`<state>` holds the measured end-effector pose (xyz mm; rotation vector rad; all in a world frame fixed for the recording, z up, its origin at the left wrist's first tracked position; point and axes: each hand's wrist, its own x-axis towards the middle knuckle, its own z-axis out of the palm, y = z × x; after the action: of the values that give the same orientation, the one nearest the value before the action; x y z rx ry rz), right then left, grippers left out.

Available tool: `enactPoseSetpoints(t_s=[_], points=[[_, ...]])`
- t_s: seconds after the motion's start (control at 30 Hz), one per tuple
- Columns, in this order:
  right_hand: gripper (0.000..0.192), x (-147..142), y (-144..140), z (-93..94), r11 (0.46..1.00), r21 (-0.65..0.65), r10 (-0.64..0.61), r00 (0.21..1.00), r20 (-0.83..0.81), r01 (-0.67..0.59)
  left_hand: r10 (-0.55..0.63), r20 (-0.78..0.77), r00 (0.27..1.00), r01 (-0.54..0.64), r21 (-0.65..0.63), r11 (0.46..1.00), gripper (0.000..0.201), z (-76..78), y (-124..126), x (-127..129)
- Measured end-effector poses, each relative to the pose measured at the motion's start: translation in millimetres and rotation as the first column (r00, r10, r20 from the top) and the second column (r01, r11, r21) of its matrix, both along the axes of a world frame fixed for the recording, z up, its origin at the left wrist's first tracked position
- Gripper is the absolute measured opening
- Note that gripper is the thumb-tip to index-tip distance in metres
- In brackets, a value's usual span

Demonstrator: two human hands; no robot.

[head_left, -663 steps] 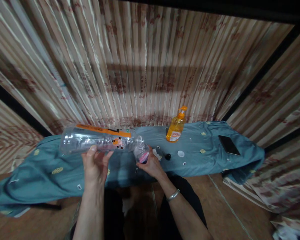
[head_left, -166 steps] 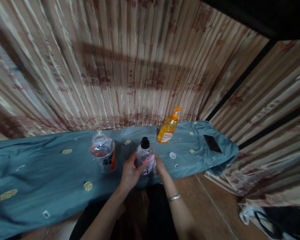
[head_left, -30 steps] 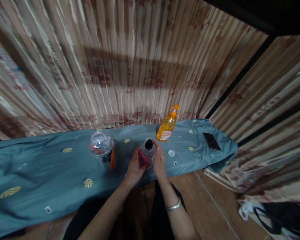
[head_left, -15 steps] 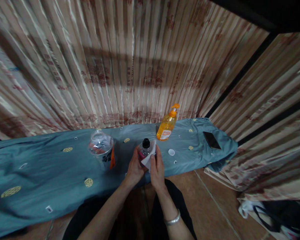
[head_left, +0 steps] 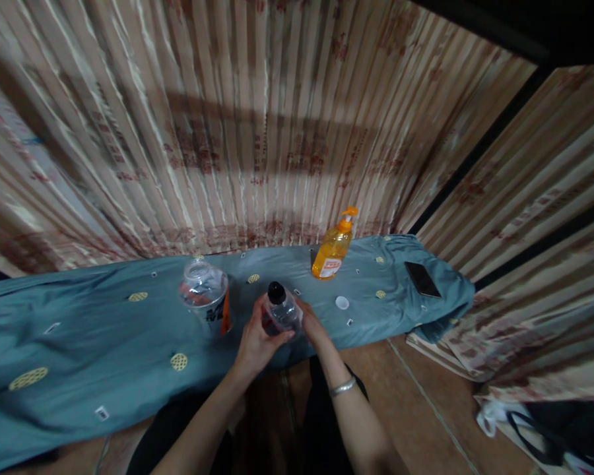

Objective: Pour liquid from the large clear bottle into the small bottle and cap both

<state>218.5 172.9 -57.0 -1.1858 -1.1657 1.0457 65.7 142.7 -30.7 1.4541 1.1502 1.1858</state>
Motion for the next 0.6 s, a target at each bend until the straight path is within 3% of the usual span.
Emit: enactPoseSetpoints(t_s=[0.07,0.17,0.27,0.37,0.43,0.5,0.6], points=[[0.051,-0.2,0.0,-1.7,0.992,-0.081,0.089,0.990,-0.105,-0.098,0.004,0.053,0.999,-0.002,-0.040,0.999,0.079,3.6,-2.7,-2.6],[0.049,-4.4,-5.5,-3.3,0.979,-0.137,0.123,0.970,-0.210,-0.154,0.042,0.174,0.984,-0.021,-0.122,0.992,0.084,10.4,-4.8,-4.1],[0.034,-10.3,-13.5,-8.5,0.945,-0.236,0.090,0.873,-0.480,-0.228,0.069,0.231,0.971,-0.033,-0.156,0.987,0.087,17.0,-5.9,-3.6],[0.024,-17.5,-20.5,-18.9,0.858,-0.375,-0.082,0.628,-0.774,-0.351,0.072,0.167,0.983,-0.049,-0.140,0.989,0.084,18.6,-5.6,-2.5],[0.025,-23.1,-24.5,-25.4,0.835,-0.401,-0.167,0.522,-0.837,-0.377,0.075,0.086,0.993,-0.066,-0.100,0.993,0.081,16.5,-4.2,-2.2],[0.026,-28.2,-28.5,-29.1,0.840,-0.399,-0.196,0.481,-0.855,-0.368,0.088,0.005,0.996,-0.088,-0.042,0.995,0.078,13.5,-2.3,-2.3],[0.025,-30.9,-36.5,-29.0,0.844,-0.428,-0.230,0.503,-0.833,-0.323,0.109,-0.066,0.992,-0.106,0.042,0.993,0.075,10.6,0.1,-3.4]])
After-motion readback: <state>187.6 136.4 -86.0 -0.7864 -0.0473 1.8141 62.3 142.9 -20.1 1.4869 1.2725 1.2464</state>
